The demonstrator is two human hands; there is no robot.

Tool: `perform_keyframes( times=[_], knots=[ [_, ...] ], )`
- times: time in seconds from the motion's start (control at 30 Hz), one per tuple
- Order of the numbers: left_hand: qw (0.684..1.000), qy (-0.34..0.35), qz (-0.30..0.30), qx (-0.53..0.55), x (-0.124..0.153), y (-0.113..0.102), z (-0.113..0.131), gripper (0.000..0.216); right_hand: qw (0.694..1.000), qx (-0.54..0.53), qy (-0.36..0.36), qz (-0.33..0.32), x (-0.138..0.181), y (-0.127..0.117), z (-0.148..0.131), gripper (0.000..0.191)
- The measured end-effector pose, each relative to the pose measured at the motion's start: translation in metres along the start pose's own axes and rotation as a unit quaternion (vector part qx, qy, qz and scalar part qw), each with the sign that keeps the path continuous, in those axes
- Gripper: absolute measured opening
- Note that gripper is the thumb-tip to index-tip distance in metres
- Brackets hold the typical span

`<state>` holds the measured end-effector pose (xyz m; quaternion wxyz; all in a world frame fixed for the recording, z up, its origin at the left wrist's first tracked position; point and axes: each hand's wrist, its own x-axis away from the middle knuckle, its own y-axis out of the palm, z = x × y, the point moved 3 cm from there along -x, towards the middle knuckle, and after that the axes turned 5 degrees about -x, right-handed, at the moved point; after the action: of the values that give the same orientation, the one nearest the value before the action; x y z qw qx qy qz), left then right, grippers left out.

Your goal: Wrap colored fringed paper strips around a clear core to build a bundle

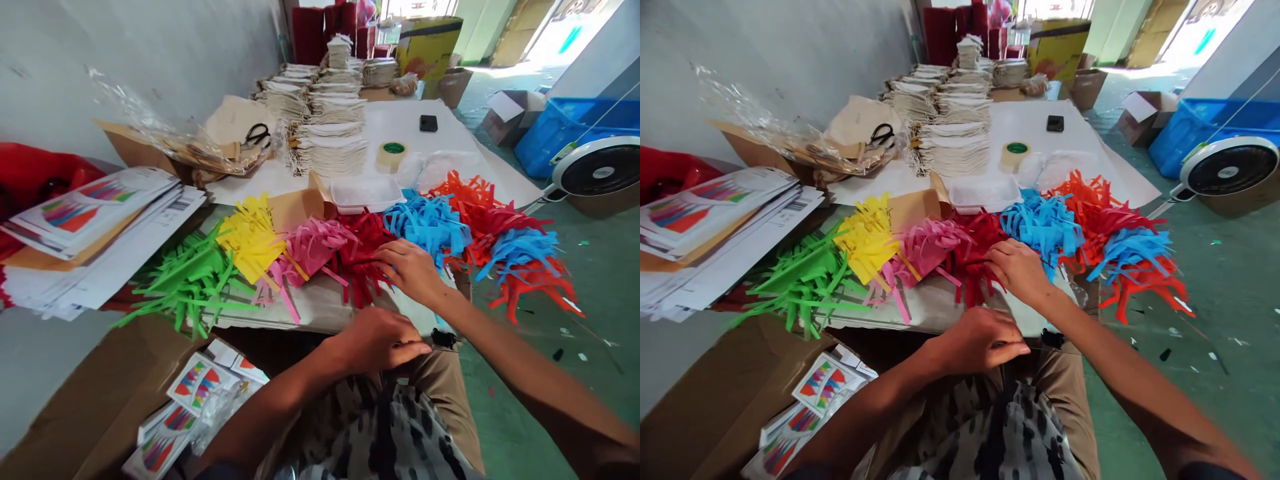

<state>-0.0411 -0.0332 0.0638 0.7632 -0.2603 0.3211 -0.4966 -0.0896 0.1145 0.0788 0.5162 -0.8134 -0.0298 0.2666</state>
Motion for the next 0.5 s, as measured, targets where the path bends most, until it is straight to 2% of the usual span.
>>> perform_keyframes(
  times=[0.1,0.2,0.37,0.5],
  knots=[
    [0.995,-0.075,0.051,-0.029,0.016,-0.026,-0.010,0.032,0.996,0.085,-0.011,-0.018,-0.014,0.022,0.000,0.021],
    [0.989,-0.120,0.083,-0.021,0.031,-0.048,-0.022,0.034,0.994,0.104,-0.022,-0.022,-0.019,0.029,-0.001,0.021],
    [0.972,-0.170,0.160,0.003,0.042,-0.073,-0.044,0.028,0.996,0.086,-0.013,0.001,-0.022,0.019,0.001,0.023],
    [0.944,-0.233,0.233,-0.019,0.042,-0.088,-0.064,0.013,0.998,-0.018,0.039,0.038,-0.029,0.007,0.007,0.015]
  ],
)
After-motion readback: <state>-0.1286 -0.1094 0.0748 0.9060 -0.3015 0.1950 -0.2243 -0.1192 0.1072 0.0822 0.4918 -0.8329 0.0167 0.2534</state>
